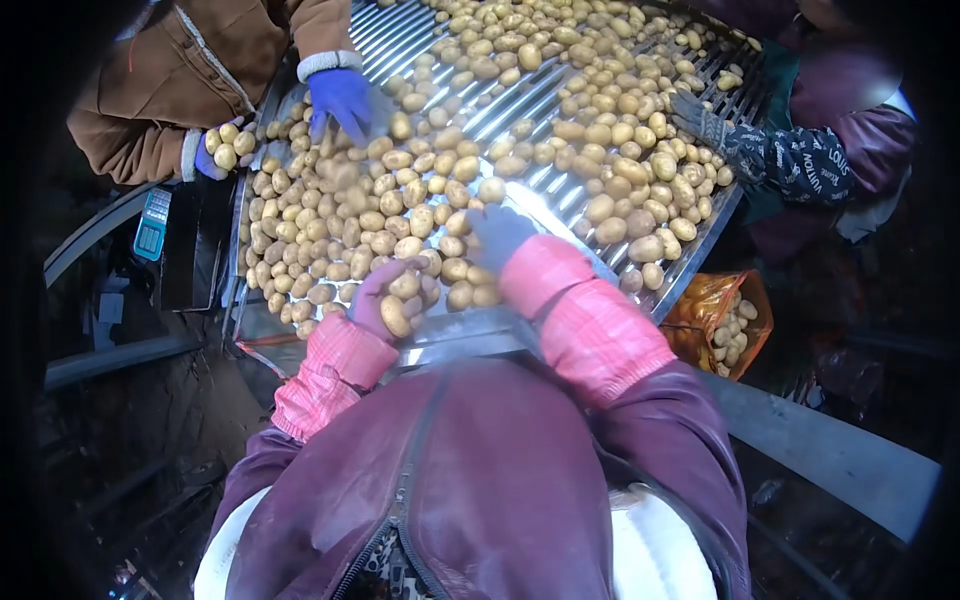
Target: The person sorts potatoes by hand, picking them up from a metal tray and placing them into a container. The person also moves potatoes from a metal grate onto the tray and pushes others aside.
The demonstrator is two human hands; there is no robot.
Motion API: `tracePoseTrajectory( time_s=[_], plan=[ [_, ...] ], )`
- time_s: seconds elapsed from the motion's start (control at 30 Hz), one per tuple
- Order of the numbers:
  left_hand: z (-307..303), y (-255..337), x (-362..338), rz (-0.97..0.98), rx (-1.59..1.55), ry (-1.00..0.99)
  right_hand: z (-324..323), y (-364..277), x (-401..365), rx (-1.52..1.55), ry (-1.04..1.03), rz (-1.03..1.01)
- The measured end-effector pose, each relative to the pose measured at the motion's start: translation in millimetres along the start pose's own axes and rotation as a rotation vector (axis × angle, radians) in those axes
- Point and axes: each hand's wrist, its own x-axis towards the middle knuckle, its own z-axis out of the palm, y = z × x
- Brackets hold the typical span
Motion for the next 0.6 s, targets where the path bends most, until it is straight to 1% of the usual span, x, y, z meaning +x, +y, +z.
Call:
tracePoseTrajectory(
  time_s=[0.07, 0.1, 0.17, 0.2, 0.23, 0.27, 0.33, 0.37, 0.43, 0.5, 0.57, 0.6],
  plan=[
    [-5, 2, -4, -0.010, -0.056, -0.099, 21, -5, 6, 0.039, 0.040, 0.161],
    [-4, 5, -10, 0.041, 0.068, 0.049, 15, -7, 8, 0.117, 0.198, 0.130],
    [-4, 8, -17, 0.029, -0.062, 0.102, 4, -15, 3, 0.250, 0.100, 0.222],
    [-3, 10, -19, 0.021, -0.129, 0.128, -16, -26, 1, 0.315, 0.049, 0.268],
    [1, 14, -24, 0.012, -0.265, 0.115, -32, -35, 5, 0.378, 0.088, 0.189],
    [0, 16, -25, 0.033, -0.283, 0.056, -47, -44, 8, 0.440, 0.121, 0.108],
    [-5, 19, -28, 0.075, -0.314, -0.059, -70, -54, 17, 0.614, 0.105, -0.013],
    [-6, 18, -30, 0.080, -0.359, -0.161, -46, -46, 24, 0.548, 0.272, 0.033],
    [4, 15, -30, 0.176, -0.282, -0.058, -41, -17, 38, 0.161, 0.320, 0.030],
    [16, 15, -31, 0.212, -0.232, 0.070, -27, 3, 47, -0.042, 0.313, 0.104],
    [8, 20, -37, 0.106, -0.267, 0.046, 4, 10, 57, -0.058, 0.257, 0.270],
    [3, 21, -38, 0.051, -0.285, 0.031, 14, 16, 60, 0.020, 0.298, 0.273]
  ],
)
